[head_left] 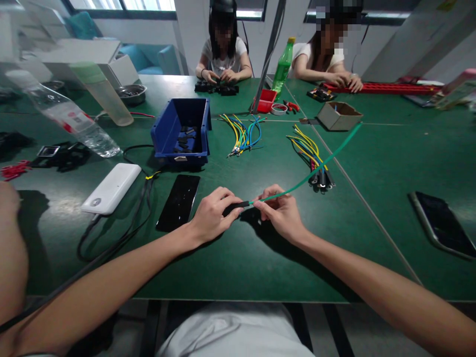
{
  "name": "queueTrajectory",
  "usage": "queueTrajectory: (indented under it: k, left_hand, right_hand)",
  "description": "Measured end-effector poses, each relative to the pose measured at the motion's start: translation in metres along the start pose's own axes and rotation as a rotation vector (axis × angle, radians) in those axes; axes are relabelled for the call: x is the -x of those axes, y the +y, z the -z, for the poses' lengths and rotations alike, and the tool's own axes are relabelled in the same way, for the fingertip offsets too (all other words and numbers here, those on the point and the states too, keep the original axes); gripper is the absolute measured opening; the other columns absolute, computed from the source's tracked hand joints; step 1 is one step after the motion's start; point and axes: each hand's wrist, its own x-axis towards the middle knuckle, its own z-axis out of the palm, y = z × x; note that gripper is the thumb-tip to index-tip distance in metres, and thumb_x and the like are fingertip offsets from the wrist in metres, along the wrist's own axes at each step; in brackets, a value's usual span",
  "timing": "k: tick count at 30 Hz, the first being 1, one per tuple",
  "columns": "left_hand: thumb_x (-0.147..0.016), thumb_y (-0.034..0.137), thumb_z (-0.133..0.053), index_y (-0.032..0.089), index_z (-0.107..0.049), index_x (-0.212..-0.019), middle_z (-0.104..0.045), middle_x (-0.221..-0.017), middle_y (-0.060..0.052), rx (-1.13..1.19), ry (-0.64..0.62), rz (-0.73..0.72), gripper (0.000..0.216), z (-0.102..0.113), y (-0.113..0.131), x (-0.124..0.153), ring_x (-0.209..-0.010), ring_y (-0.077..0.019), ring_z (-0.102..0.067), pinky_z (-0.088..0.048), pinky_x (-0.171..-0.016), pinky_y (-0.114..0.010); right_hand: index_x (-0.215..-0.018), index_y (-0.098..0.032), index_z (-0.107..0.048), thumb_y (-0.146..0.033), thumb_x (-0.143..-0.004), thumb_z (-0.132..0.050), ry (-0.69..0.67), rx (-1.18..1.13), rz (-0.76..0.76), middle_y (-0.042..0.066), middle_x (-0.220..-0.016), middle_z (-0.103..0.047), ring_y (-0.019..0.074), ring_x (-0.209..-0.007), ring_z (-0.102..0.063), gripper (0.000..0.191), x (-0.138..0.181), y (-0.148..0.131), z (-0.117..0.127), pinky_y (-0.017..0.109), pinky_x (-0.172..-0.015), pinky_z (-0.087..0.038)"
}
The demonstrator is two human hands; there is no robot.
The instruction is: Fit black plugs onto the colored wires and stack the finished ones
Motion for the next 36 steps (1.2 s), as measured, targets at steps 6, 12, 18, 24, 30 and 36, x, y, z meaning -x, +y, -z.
queueTrajectory:
  k: [6, 12, 18, 24, 30, 36]
  left_hand:
    - [-0.089, 0.022, -0.056, 0.016, -0.064, -0.094, -0.065, -0.088, -0.007, 0.034, -0.056, -0.033, 0.011, 0.000, 0.001, -0.001, -0.084, -0.0189, -0.060, -0.050, -0.076, -0.033]
    - [-0.091, 0.023, -0.054, 0.015, -0.063, -0.095, -0.067, -0.088, -0.007, 0.039, -0.115, -0.032, 0.012, -0.001, -0.002, 0.000, -0.082, -0.0186, -0.062, -0.049, -0.074, -0.032]
    - [-0.090, 0.021, -0.053, 0.016, -0.063, -0.093, -0.065, -0.086, -0.006, 0.058, -0.114, 0.002, 0.011, 0.000, -0.002, -0.002, -0.081, -0.0176, -0.061, -0.048, -0.074, -0.031]
    - [-0.089, 0.020, -0.055, 0.017, -0.063, -0.093, -0.064, -0.085, -0.005, 0.073, -0.056, 0.068, 0.010, 0.003, 0.000, -0.004, -0.079, -0.0174, -0.060, -0.048, -0.072, -0.031]
    - [-0.090, 0.022, -0.056, 0.017, -0.064, -0.097, -0.065, -0.089, -0.006, 0.069, -0.025, 0.094, 0.011, 0.002, -0.001, -0.003, -0.083, -0.0175, -0.061, -0.048, -0.075, -0.031]
    - [-0.091, 0.027, -0.057, 0.018, -0.065, -0.105, -0.066, -0.090, -0.005, 0.046, -0.045, 0.108, 0.018, 0.003, -0.001, -0.003, -0.083, -0.0175, -0.062, -0.048, -0.075, -0.030]
  right_hand:
    - [-0.081, -0.022, -0.050, -0.036, -0.072, -0.077, -0.046, -0.015, -0.027, -0.001, -0.075, -0.067, 0.0087, -0.046, -0.054, 0.032, 0.000, 0.004, 0.000, 0.021, -0.042, -0.044]
    - [-0.080, -0.021, -0.052, -0.035, -0.071, -0.077, -0.079, 0.035, -0.019, -0.003, -0.070, -0.063, 0.0082, -0.047, -0.055, 0.030, -0.001, 0.003, 0.002, 0.021, -0.044, -0.045]
    - [-0.081, -0.020, -0.052, -0.039, -0.073, -0.075, -0.099, 0.056, -0.044, -0.006, -0.059, -0.056, 0.0082, -0.044, -0.052, 0.031, -0.006, -0.002, 0.004, 0.020, -0.042, -0.042]
    - [-0.084, -0.021, -0.048, -0.048, -0.081, -0.066, 0.013, -0.006, 0.003, -0.005, -0.062, -0.057, 0.0071, -0.043, -0.049, 0.032, -0.014, -0.008, 0.011, 0.020, -0.040, -0.039]
    - [-0.084, -0.023, -0.043, -0.048, -0.082, -0.065, 0.082, 0.011, 0.039, -0.006, -0.065, -0.058, 0.0078, -0.042, -0.050, 0.034, -0.016, -0.008, 0.012, 0.021, -0.039, -0.039]
    - [-0.086, -0.023, -0.041, -0.044, -0.082, -0.066, 0.116, 0.016, 0.046, -0.006, -0.066, -0.060, 0.0071, -0.040, -0.050, 0.033, -0.017, -0.004, 0.012, 0.019, -0.038, -0.037]
